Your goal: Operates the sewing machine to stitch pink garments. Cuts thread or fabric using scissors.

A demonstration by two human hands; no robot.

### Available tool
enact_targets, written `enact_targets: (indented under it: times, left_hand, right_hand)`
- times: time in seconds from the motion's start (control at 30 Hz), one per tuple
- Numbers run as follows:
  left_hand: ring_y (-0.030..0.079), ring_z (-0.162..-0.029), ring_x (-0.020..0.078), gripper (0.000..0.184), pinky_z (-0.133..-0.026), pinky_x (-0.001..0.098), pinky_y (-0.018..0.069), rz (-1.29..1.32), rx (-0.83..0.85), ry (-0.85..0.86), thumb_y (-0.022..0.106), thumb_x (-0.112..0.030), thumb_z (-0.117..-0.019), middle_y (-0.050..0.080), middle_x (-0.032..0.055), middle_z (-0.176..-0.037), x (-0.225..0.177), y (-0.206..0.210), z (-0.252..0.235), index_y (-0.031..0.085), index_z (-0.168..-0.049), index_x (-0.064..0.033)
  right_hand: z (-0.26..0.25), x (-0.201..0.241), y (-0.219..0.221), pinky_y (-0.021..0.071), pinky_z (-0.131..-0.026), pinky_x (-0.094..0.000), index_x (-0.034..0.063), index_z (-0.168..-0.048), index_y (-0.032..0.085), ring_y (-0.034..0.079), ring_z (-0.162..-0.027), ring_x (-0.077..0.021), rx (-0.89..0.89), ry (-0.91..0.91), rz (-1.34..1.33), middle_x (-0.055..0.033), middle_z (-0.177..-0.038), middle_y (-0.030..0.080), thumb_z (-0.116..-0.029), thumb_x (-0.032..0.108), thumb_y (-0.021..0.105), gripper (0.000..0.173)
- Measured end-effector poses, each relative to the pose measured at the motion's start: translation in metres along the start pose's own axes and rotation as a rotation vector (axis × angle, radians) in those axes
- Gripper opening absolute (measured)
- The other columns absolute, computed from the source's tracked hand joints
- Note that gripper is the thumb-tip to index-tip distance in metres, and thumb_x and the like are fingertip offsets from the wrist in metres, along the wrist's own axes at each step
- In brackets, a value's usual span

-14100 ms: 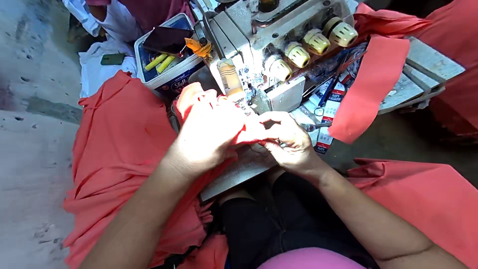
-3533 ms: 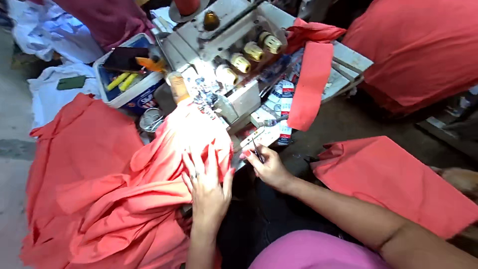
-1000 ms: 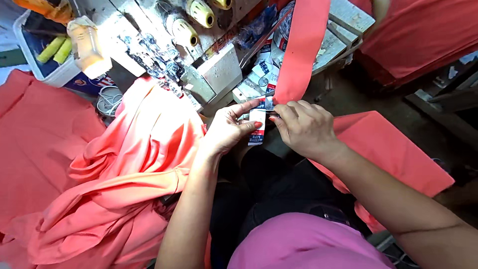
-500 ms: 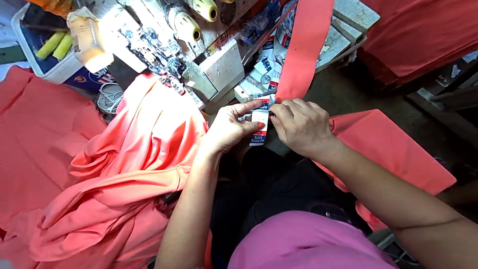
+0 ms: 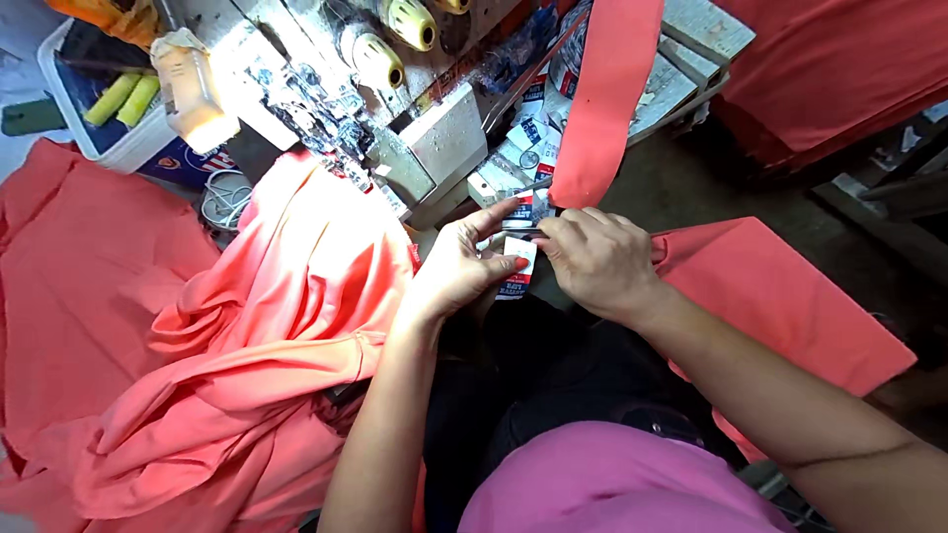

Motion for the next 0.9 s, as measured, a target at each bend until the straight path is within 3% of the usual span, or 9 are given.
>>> enact_targets:
  times: [0.07, 0.13, 0.27, 0.4, 0.57, 0.63, 0.7, 0.77, 0.9]
  left_hand:
    - [0.07, -0.101, 0.0102, 0.086, -0.079, 0.0245, 0.0599, -0.068, -0.073, 0.031, 0.074, 0.012, -0.0817, 0.06, 0.0104, -0.141, -0.003, -0.003, 0.012, 0.038, -0.157, -0.0077]
    - [0.07, -0.088, 0.0081, 0.08, -0.074, 0.0224, 0.0594, 0.07, -0.238, 0.119, 0.073, 0.01, -0.0833, 0.07, 0.0054, -0.117, -0.001, -0.004, 0.027, 0.039, -0.154, -0.0056]
    - [0.069, -0.07, 0.007, 0.056, -0.064, 0.0229, 0.0598, 0.548, -0.478, 0.204, 0.066, 0.015, -0.0835, 0.07, -0.0021, -0.086, 0.002, 0.001, 0.05, 0.049, -0.13, -0.0116]
    - [0.071, -0.086, 0.0094, 0.045, -0.079, 0.0267, 0.0618, 0.455, -0.511, 0.205, 0.063, 0.01, -0.0909, 0.071, -0.0031, -0.1, 0.016, -0.006, 0.084, 0.049, -0.127, -0.0119]
    - [0.063, -0.117, 0.0118, 0.069, -0.097, 0.0312, 0.058, 0.046, -0.401, 0.441, 0.075, -0.016, -0.093, 0.057, -0.0009, -0.132, 0.018, -0.017, 0.105, 0.033, -0.143, 0.0042]
    - [0.065, -0.111, 0.0047, 0.05, -0.093, 0.0254, 0.0577, -0.08, -0.42, 0.506, 0.071, -0.014, -0.0953, 0.064, -0.007, -0.125, 0.018, -0.016, 0.111, 0.046, -0.135, 0.0023]
    - [0.068, -0.09, -0.0021, 0.018, -0.079, 0.0194, 0.0583, -0.108, -0.475, 0.532, 0.068, -0.005, -0.0958, 0.072, -0.015, -0.104, 0.016, -0.016, 0.116, 0.063, -0.113, -0.0104]
    - [0.067, -0.084, -0.0041, 0.014, -0.074, 0.017, 0.0566, -0.15, -0.483, 0.546, 0.065, -0.004, -0.0972, 0.071, -0.0167, -0.098, 0.013, -0.019, 0.121, 0.064, -0.107, -0.0141]
    - [0.062, -0.112, 0.0009, 0.005, -0.097, 0.0223, 0.0509, -0.37, -0.543, 0.587, 0.065, -0.014, -0.1004, 0.068, -0.0102, -0.114, 0.004, -0.029, 0.131, 0.067, -0.104, -0.0129]
  right_hand:
    - [0.002, -0.001, -0.003, 0.0537, -0.069, -0.0287, -0.0038, -0.11, 0.065, 0.065, -0.078, -0.0144, -0.047, 0.18, -0.382, -0.0094, -0.089, 0.067, -0.101, 0.024, 0.063, 0.029]
    - [0.007, 0.01, 0.006, 0.0489, -0.064, -0.0126, 0.0024, -0.118, 0.054, 0.054, -0.071, 0.0035, -0.002, 0.364, -0.938, 0.005, -0.088, 0.059, -0.0923, 0.023, 0.074, 0.038]
    - [0.007, 0.05, 0.03, 0.0452, -0.053, -0.0123, 0.0127, -0.101, 0.065, 0.05, -0.055, 0.0049, 0.231, 0.768, -1.576, 0.01, -0.074, 0.063, -0.0908, -0.001, 0.065, 0.018]
    - [-0.017, 0.055, 0.023, 0.0414, -0.048, -0.013, 0.0106, -0.099, 0.061, 0.045, -0.05, 0.0049, 0.176, 0.616, -1.476, 0.0128, -0.067, 0.057, -0.0982, 0.002, 0.058, 0.009]
    - [-0.039, 0.064, 0.01, 0.045, -0.069, -0.0114, 0.0014, -0.092, 0.067, 0.053, -0.075, 0.0065, 0.233, 0.037, -0.985, 0.0041, -0.083, 0.06, -0.0945, 0.01, 0.065, 0.009]
    - [-0.035, 0.076, 0.008, 0.0462, -0.072, -0.0118, -0.0002, -0.095, 0.071, 0.056, -0.08, 0.0054, 0.288, -0.03, -0.916, 0.0001, -0.086, 0.064, -0.0934, 0.013, 0.067, 0.014]
    - [-0.033, 0.085, 0.009, 0.0453, -0.07, -0.0112, -0.001, -0.094, 0.071, 0.055, -0.077, 0.0061, 0.261, -0.028, -0.936, 0.0007, -0.084, 0.064, -0.0932, 0.012, 0.066, 0.013]
    - [-0.03, 0.088, 0.013, 0.045, -0.065, -0.0097, -0.0008, -0.092, 0.068, 0.053, -0.072, 0.0081, 0.22, 0.045, -1.076, 0.0047, -0.08, 0.062, -0.0937, 0.008, 0.065, 0.009]
    - [-0.015, 0.098, 0.023, 0.0411, -0.046, -0.0122, 0.0061, -0.09, 0.059, 0.047, -0.05, 0.0044, 0.413, 0.495, -1.6, 0.0083, -0.066, 0.059, -0.1051, 0.004, 0.047, 0.02]
Point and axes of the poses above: each hand's wrist, its own z-axis away from the middle knuckle, its own y-axis out of the palm, x = y × z, the point moved 3 cm from there along -z, towards the middle knuckle
